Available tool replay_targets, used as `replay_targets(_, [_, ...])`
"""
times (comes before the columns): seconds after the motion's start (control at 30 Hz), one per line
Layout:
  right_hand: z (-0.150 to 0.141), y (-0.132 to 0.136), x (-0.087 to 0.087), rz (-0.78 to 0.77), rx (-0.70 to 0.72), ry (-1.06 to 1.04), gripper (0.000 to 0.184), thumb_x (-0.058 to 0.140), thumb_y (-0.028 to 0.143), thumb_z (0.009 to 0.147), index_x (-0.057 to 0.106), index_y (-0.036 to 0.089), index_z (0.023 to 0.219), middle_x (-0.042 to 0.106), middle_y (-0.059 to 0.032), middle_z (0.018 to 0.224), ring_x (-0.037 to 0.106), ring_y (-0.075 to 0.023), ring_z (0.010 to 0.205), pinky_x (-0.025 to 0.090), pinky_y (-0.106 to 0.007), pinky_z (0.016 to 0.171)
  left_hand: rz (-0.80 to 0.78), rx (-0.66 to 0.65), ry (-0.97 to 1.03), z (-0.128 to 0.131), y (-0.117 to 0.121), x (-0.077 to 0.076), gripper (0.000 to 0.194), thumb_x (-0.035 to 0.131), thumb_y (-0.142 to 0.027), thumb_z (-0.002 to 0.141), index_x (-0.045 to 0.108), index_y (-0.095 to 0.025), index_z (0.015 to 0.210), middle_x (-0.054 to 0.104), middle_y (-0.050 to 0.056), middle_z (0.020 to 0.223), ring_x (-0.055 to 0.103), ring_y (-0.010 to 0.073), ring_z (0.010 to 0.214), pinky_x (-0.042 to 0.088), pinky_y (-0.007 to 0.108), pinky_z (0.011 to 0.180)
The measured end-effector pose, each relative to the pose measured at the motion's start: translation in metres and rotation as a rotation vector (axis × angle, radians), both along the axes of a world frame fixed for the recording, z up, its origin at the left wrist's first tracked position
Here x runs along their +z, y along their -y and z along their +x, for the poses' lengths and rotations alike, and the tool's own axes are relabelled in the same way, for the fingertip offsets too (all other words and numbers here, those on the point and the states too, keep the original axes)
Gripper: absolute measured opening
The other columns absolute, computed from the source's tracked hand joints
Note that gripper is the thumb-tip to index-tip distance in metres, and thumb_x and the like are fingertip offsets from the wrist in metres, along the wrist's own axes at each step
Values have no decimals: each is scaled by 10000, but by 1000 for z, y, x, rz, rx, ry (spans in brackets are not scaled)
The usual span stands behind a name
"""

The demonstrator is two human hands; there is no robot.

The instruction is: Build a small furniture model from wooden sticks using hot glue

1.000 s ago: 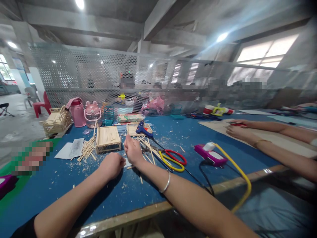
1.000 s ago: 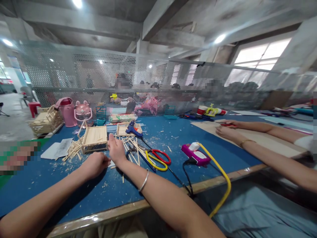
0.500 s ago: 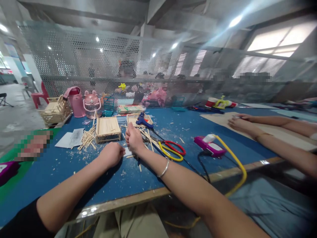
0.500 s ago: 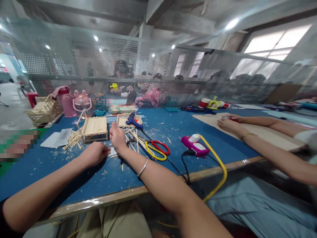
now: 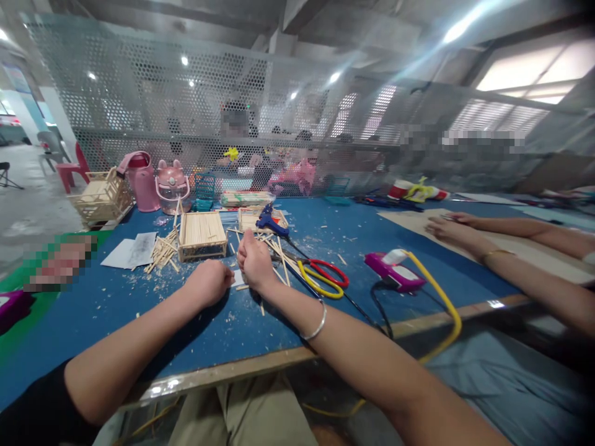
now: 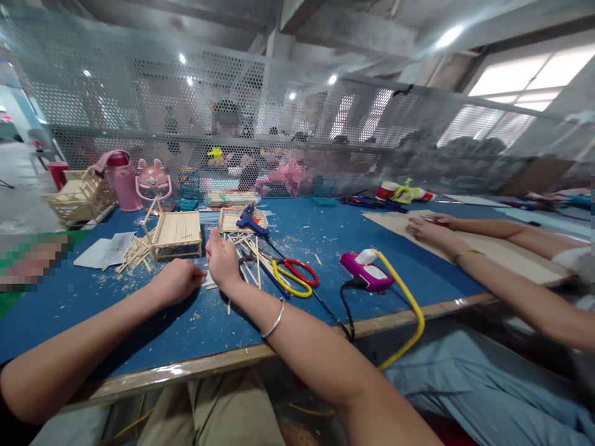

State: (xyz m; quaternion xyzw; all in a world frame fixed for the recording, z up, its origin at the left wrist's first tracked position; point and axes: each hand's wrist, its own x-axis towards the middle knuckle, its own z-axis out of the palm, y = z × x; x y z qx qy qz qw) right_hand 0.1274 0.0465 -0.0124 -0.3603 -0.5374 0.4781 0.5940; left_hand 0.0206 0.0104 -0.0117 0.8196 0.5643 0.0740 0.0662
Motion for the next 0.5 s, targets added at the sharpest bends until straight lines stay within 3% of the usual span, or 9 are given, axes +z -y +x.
replay_targets(0.5, [-2, -6, 2, -19, 31, 81, 550, 363, 691, 725, 290, 207, 474, 241, 86, 337, 219, -47, 307, 163, -208, 335, 26, -12, 25, -1, -2, -4, 275, 441, -283, 787, 698, -187, 780, 697, 119, 815, 641, 248, 810, 430, 287, 664])
